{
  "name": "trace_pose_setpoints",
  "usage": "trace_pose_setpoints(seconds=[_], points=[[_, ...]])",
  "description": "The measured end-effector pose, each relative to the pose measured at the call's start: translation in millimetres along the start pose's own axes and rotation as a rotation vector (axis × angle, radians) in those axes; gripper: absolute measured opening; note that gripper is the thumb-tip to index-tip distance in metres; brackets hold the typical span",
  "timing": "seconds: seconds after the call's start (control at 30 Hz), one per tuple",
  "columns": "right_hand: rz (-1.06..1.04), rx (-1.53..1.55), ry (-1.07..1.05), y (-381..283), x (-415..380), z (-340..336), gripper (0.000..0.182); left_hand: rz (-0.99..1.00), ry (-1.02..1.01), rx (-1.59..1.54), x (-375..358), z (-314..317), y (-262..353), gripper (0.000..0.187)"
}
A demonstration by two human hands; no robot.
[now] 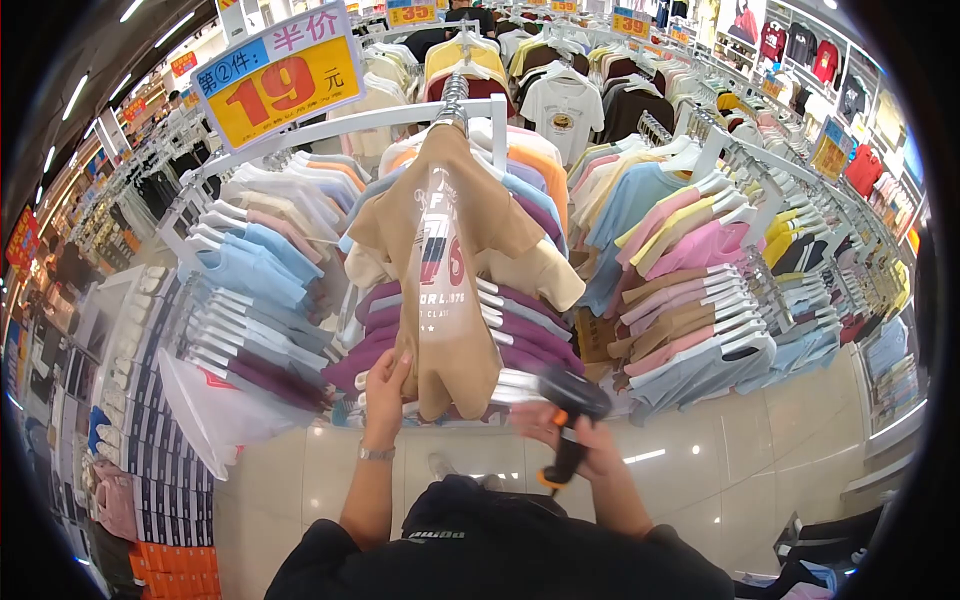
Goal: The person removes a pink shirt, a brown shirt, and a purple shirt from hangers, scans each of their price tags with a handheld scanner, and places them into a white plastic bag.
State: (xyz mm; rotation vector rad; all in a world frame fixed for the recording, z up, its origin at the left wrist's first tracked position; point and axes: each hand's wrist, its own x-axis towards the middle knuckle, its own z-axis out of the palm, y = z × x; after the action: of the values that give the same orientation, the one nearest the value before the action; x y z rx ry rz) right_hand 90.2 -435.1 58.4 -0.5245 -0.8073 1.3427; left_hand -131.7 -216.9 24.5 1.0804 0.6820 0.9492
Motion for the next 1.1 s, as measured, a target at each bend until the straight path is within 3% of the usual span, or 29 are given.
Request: trace_pose_setpoints(seconds=[0.07, 0.17, 0.3, 0.43, 0.63, 0.8, 0.87, 0.9, 0.97, 1.1], points=[[0.064, -0.019, 0.190, 17.4, 12.5, 2.0, 0.048, 0.005, -0.023, -0.085, -0.6, -2.7, -1.9, 0.033], [0.153, 0.114, 0.230, 38.7, 26.3, -8.7, 0.038, 0.042, 0.006, -0.292, -14.3, 10.7, 20.9, 0.035], [0.162, 0.242, 0.131, 56.0, 39.4, -13.6, 0.042, -0.057, -0.080, -0.499, -34.3, -2.9, 37.3, 0.041], [0.198, 0.403, 0.119, 61.8, 48.7, -17.5, 0.039, -0.032, -0.246, -0.661, -49.2, -16.2, 44.0, 0.044], [0.266, 0.730, 0.029, 64.1, 44.6, -29.6, 0.036, 0.025, -0.238, -0.670, -58.4, -13.8, 60.5, 0.045], [0.033, 0.396, 0.102, 46.0, 38.8, -30.0, 0.031, 0.075, -0.259, -0.657, -58.4, -15.8, 75.6, 0.040], [-0.101, 0.264, 0.169, 35.4, 32.3, -32.5, 0.035, 0.133, -0.145, -0.514, -59.2, -11.0, 83.3, 0.039], [-0.147, 0.246, 0.303, 32.3, 27.2, -31.8, 0.043, 0.148, -0.034, -0.430, -60.1, -4.8, 89.4, 0.038], [-0.242, 0.074, 0.289, 13.1, 17.1, -21.5, 0.046, 0.184, 0.187, -0.259, -61.6, 7.9, 98.9, 0.037], [-0.294, -0.272, 0.299, 0.3, -7.5, -21.7, 0.059, 0.203, 0.173, -0.136, -62.1, -17.3, 92.6, 0.034]])
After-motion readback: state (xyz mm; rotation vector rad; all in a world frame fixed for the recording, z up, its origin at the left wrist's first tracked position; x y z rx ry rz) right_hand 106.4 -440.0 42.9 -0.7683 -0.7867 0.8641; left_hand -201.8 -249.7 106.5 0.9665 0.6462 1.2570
